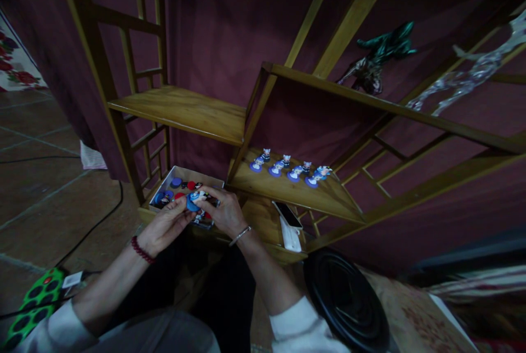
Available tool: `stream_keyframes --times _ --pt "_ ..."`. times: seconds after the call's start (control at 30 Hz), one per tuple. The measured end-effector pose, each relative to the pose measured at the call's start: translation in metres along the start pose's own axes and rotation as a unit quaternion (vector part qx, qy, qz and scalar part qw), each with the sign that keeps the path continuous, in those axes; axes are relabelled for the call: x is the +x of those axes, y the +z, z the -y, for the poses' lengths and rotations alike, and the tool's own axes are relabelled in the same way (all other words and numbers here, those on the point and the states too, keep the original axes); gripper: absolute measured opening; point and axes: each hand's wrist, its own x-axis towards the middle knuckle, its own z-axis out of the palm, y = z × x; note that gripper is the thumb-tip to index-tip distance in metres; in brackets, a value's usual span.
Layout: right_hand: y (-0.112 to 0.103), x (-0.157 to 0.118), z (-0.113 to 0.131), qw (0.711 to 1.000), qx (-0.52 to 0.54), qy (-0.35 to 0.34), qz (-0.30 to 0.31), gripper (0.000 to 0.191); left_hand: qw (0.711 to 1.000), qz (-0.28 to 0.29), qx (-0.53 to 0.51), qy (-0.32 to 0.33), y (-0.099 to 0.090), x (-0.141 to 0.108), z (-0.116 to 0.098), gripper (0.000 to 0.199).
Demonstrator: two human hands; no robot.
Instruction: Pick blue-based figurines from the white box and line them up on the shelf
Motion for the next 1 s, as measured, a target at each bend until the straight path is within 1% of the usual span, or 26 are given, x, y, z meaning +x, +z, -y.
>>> stream_keyframes --times 0.13,0.33,0.47,0.77,1.0 --pt "0.002 -0.005 -0.001 1.000 -0.018 -0.003 -0.008 0.022 1.000 -0.008 0.004 0.020 0.003 -0.001 0.004 0.016" --pt "0.005 -0.009 0.001 0.999 -0.022 0.028 -0.034 0.023 0.999 -0.015 0.010 0.048 0.008 -0.001 0.006 0.021" --pt "0.003 -0.010 0.005 0.999 -0.024 0.023 -0.037 0.022 0.998 -0.016 0.015 0.054 0.010 -0.002 0.006 0.019" --pt "-0.003 -0.010 0.003 1.000 -0.023 -0.012 -0.012 0.022 0.999 -0.008 0.017 0.029 0.011 -0.006 0.007 0.019" --pt "-0.008 -0.011 0.000 0.999 -0.028 -0.016 0.014 0.023 1.000 0.005 0.004 -0.005 0.009 -0.008 0.008 0.014"
